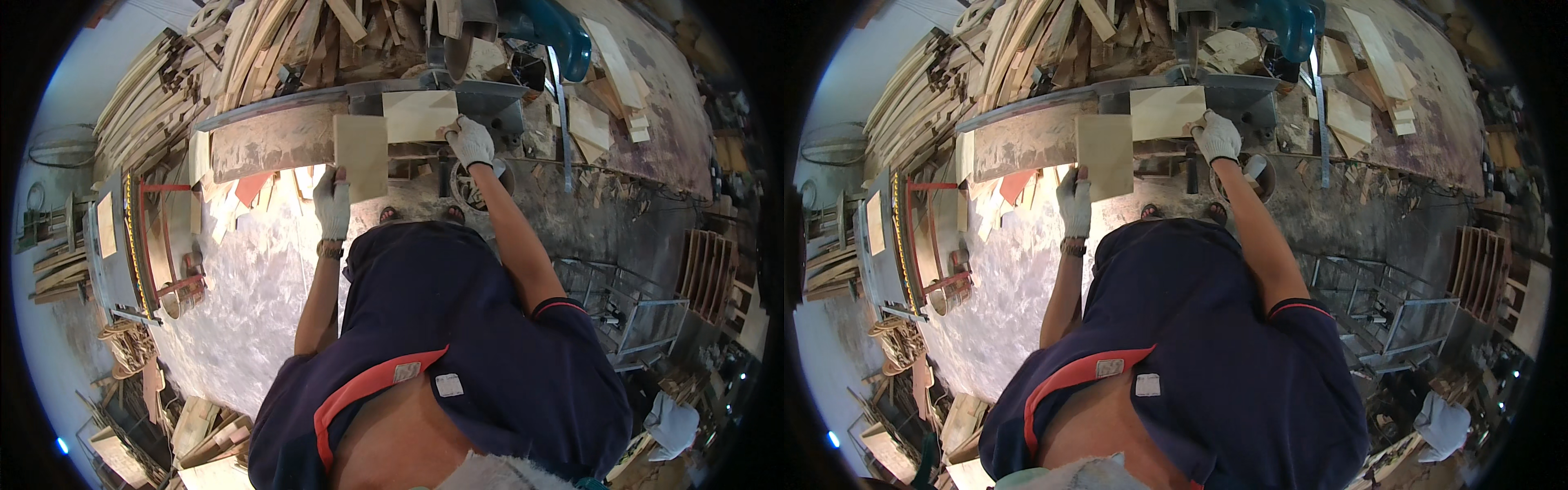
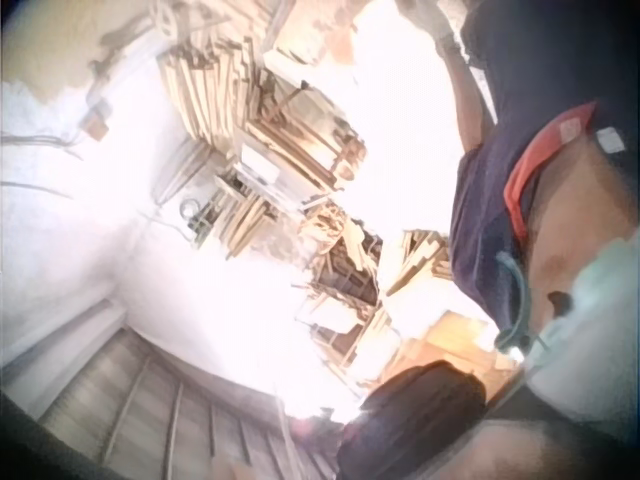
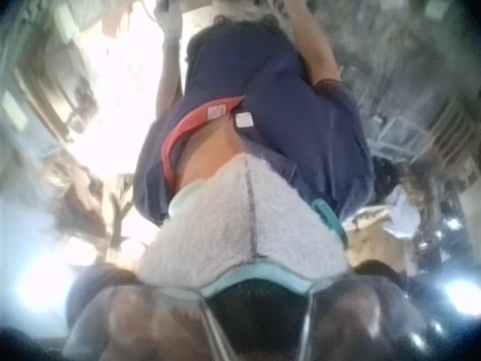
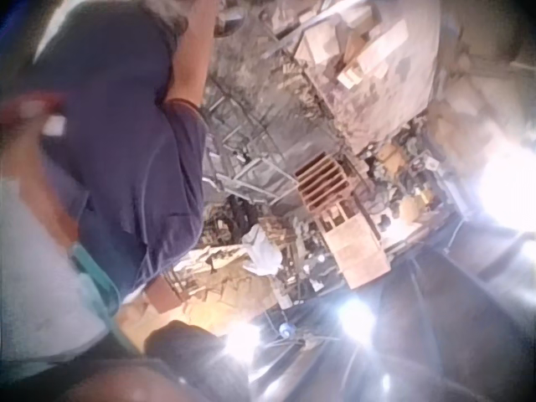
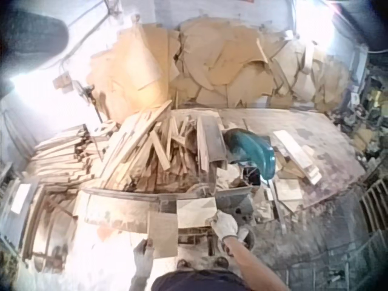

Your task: The person measures and marks a piece of wood with a ruler and pen, then uses a miter saw to cut it. They repeat this process with several pieces of wood, cutting them to size and stacking the finished pieces.

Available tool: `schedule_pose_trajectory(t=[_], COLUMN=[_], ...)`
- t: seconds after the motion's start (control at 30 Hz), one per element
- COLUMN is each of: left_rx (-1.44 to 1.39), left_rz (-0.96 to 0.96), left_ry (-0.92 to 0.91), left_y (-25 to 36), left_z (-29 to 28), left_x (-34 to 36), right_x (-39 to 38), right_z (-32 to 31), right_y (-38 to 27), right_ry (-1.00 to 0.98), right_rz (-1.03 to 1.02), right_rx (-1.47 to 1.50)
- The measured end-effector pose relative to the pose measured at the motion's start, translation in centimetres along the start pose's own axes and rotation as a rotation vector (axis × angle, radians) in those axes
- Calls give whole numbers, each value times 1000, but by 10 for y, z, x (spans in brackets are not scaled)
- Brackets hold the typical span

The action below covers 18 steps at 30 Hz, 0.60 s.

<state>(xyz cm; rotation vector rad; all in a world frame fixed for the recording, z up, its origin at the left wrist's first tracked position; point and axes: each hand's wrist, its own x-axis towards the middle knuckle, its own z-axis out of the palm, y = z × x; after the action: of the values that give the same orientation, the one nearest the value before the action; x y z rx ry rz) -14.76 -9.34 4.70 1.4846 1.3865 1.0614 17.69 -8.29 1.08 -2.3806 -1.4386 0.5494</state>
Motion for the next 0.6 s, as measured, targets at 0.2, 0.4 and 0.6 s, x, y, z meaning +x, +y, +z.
schedule_pose_trajectory(t=[0.2, 0.4, 0.6], left_rx=[538, 829, 813], left_rz=[441, 882, 615], left_ry=[-89, -264, -91], left_y=[27, -12, -48], left_z=[39, 93, 105], left_x=[50, 69, 57], right_x=[-8, -32, -42], right_z=[-5, 15, 4], right_y=[7, 39, 28], right_ry=[-36, 238, 190], right_rz=[96, 48, -266], right_rx=[44, 47, -20])
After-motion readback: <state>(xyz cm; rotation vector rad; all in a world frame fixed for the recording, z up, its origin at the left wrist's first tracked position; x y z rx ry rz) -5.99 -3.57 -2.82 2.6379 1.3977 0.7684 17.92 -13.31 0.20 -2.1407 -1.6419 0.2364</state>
